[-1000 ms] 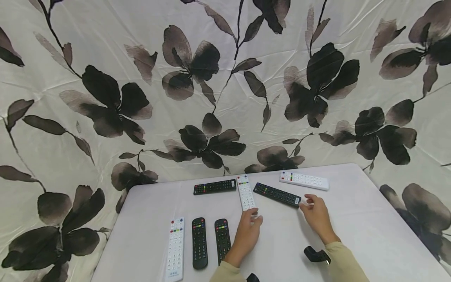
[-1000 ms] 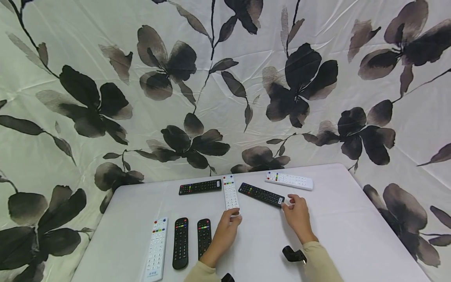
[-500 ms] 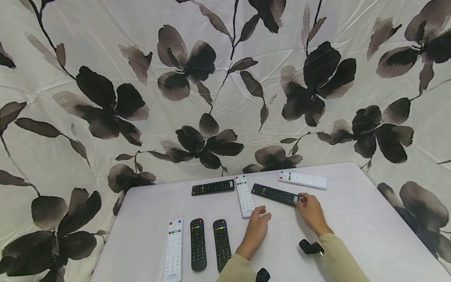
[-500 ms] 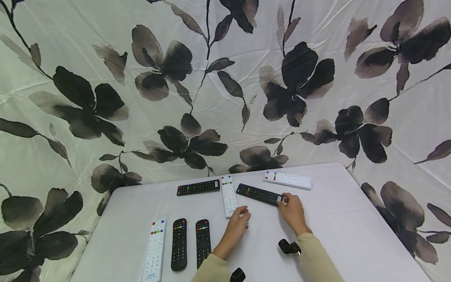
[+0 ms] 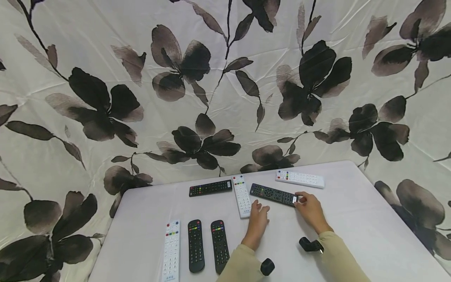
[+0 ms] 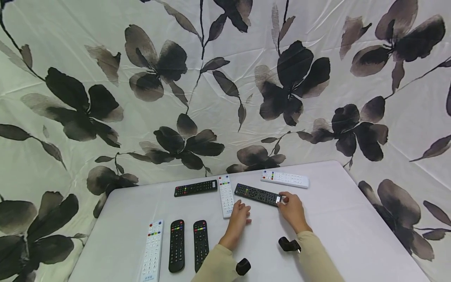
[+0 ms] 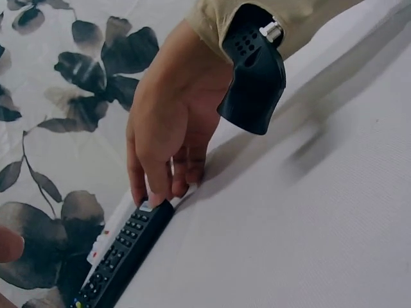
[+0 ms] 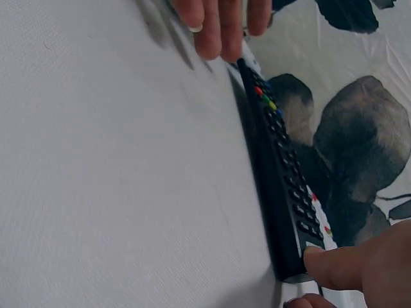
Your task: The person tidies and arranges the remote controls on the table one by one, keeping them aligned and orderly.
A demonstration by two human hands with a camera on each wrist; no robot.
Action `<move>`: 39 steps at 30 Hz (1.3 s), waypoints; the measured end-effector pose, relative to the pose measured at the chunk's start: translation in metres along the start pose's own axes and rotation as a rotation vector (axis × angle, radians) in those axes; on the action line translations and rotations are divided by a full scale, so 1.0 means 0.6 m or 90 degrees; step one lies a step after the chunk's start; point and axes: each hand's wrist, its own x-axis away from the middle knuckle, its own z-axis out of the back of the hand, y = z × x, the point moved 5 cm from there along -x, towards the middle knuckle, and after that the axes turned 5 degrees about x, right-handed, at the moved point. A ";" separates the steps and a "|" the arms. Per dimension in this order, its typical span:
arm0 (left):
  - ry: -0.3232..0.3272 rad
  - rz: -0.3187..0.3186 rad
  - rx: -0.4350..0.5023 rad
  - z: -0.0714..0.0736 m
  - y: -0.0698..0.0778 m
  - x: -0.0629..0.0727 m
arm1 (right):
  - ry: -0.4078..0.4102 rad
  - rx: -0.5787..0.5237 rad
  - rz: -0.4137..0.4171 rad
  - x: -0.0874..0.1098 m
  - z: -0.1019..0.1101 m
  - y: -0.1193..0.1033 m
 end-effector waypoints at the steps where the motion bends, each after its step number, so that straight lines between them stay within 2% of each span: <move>1: 0.004 0.001 0.004 0.000 -0.001 -0.002 | -0.003 0.001 0.003 0.001 0.002 0.001; 11: 0.024 0.012 0.028 0.002 -0.009 -0.008 | -0.072 0.004 -0.033 0.008 0.018 0.027; 15: 0.045 0.007 0.023 0.000 -0.010 -0.012 | -0.079 0.003 -0.024 0.007 0.023 0.036; 23: 0.051 0.007 -0.009 -0.007 -0.009 -0.015 | -0.072 -0.022 -0.009 0.013 0.029 0.047; 30: 0.046 -0.035 -0.022 -0.005 -0.004 -0.006 | -0.044 -0.048 0.019 0.036 0.039 0.057; 34: 0.046 -0.066 -0.027 -0.001 0.002 0.005 | -0.041 -0.092 0.038 0.057 0.050 0.060; 39: 0.034 -0.082 0.015 0.010 0.006 0.022 | -0.068 -0.127 0.002 0.084 0.059 0.056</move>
